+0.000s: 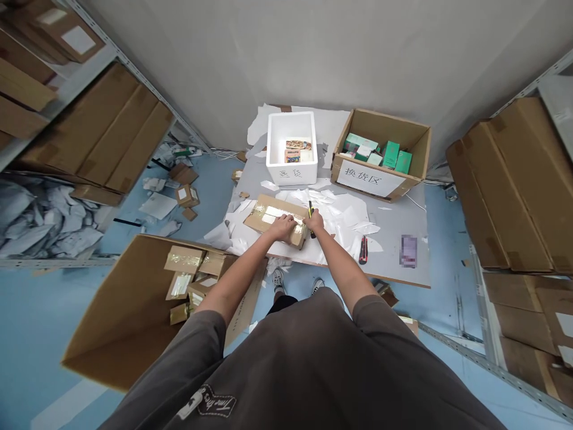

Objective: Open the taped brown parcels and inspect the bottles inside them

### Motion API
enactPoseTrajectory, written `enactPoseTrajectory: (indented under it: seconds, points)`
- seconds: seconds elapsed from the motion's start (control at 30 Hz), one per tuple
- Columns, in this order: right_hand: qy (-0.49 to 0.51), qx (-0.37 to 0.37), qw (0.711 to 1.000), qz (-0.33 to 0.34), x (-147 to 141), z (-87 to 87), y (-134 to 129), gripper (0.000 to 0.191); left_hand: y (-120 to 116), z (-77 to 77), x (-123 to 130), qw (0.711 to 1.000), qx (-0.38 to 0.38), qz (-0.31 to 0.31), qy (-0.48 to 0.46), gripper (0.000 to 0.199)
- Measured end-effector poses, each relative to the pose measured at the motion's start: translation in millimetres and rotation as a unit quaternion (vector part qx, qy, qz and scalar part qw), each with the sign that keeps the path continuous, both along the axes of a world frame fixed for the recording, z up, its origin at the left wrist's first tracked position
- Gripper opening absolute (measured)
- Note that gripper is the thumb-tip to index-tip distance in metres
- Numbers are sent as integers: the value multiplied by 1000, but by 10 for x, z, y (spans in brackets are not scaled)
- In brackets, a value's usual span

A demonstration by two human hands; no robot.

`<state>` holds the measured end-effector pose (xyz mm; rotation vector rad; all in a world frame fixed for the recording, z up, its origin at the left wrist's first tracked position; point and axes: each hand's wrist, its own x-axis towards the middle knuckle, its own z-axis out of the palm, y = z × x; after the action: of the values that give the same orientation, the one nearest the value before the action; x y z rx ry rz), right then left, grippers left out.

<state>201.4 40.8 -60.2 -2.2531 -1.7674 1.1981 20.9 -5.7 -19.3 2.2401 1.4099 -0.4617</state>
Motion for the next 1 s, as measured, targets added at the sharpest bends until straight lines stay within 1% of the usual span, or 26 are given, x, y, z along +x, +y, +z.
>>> enactPoseTrajectory:
  seconds: [0.13,0.23,0.33,0.4,0.47,0.57,0.67,0.73,0.83,1.0]
  points:
    - [23,14,999,32,109,31,-26,44,-32,-1,-41,1000,16,6,-6,110]
    - [81,0,996,46,258,72,-162,33,-31,-30,0,1000,-5,15,5,123]
    - [144,-43,984,97,433,113,-349,40,-18,-67,65,999,-16,34,27,137]
    - [148,-66,976,143,524,138,-441,38,-13,-85,99,998,-16,40,44,141]
    - [131,-86,972,177,568,156,-482,36,-16,-90,116,998,-15,42,53,143]
    - [106,-94,969,205,542,156,-466,35,-31,-72,118,998,-7,38,48,139]
    - [118,-95,970,191,497,141,-422,38,-39,-39,121,998,-3,37,42,131]
    - [142,-126,967,171,500,146,-396,38,-36,-21,132,998,-7,39,41,127]
    - [164,-176,958,155,524,181,-377,37,-23,-5,154,998,-15,40,45,126]
    - [180,-181,960,119,470,201,-414,35,-28,5,165,998,-14,29,63,119]
